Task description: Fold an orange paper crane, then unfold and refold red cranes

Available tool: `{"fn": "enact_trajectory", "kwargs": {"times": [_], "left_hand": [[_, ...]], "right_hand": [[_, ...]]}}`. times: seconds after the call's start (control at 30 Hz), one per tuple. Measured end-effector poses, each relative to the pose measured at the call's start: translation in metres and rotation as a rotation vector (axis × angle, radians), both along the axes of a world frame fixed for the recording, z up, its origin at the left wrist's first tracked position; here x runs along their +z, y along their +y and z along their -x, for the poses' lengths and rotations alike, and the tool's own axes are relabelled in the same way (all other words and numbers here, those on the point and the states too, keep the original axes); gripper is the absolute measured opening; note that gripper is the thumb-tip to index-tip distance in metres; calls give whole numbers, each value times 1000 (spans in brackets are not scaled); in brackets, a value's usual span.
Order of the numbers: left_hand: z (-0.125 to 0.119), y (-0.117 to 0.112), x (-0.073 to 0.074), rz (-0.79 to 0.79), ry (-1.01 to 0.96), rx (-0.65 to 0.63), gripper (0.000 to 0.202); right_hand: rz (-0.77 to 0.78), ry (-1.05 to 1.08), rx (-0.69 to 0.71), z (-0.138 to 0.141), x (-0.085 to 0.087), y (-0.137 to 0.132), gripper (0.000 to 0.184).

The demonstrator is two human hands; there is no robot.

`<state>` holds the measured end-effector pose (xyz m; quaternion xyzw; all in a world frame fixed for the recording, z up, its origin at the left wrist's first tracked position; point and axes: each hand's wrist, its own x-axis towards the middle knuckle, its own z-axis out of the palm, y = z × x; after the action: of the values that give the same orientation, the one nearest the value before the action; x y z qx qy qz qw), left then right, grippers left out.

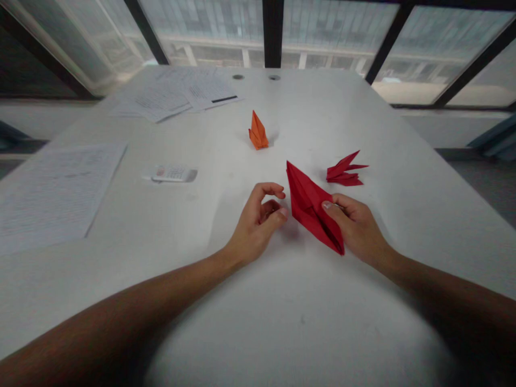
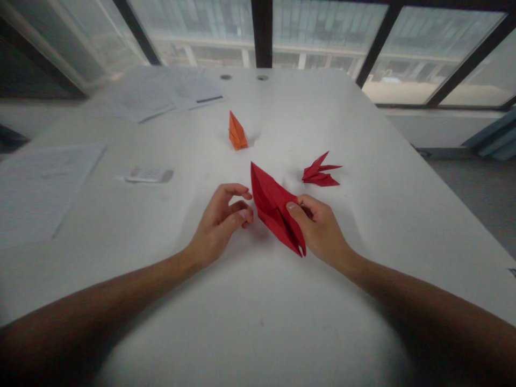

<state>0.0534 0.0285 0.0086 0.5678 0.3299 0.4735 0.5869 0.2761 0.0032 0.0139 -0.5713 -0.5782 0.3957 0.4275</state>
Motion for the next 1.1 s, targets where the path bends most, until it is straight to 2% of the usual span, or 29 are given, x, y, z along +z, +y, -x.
{"fn": "enact_trajectory", "kwargs": {"times": [0.13,0.2,0.3,0.43,0.53,0.63,0.73,0.83,0.9,0.93,1.07,1.1], "left_hand": [[0,3,-2,-53,55,-192,30],[-1,3,-2,-78,57,-235,31],[-1,2,-2,-104,124,-214,33],[-2,-2,-2,-124,251,-68,43],[-3,-4,-1,-84,279,14,63],[-5,-4,0,-55,265,-34,72],[-7,-3,0,-44,213,-112,57],[-9,-3,2,-13,105,-107,43],[-9,-3,2,20,61,-103,42],[-10,-4,2,34,60,-107,44],[-9,-3,0,47,62,-119,48],[-8,-3,-1,44,49,-117,48]], "right_hand": [[118,240,18,1,-6,0,24],[161,333,50,3,-8,0,17],[204,444,109,5,-10,0,15],[237,480,258,8,-10,-3,20],[242,392,298,7,-7,-9,37],[231,214,364,6,2,-16,40],[215,128,424,7,10,-22,49],[163,92,367,10,10,-26,85],[126,58,291,13,7,-28,96],[111,56,254,14,5,-29,90],[101,115,173,15,4,-26,29],[109,119,172,14,5,-25,19]]}}
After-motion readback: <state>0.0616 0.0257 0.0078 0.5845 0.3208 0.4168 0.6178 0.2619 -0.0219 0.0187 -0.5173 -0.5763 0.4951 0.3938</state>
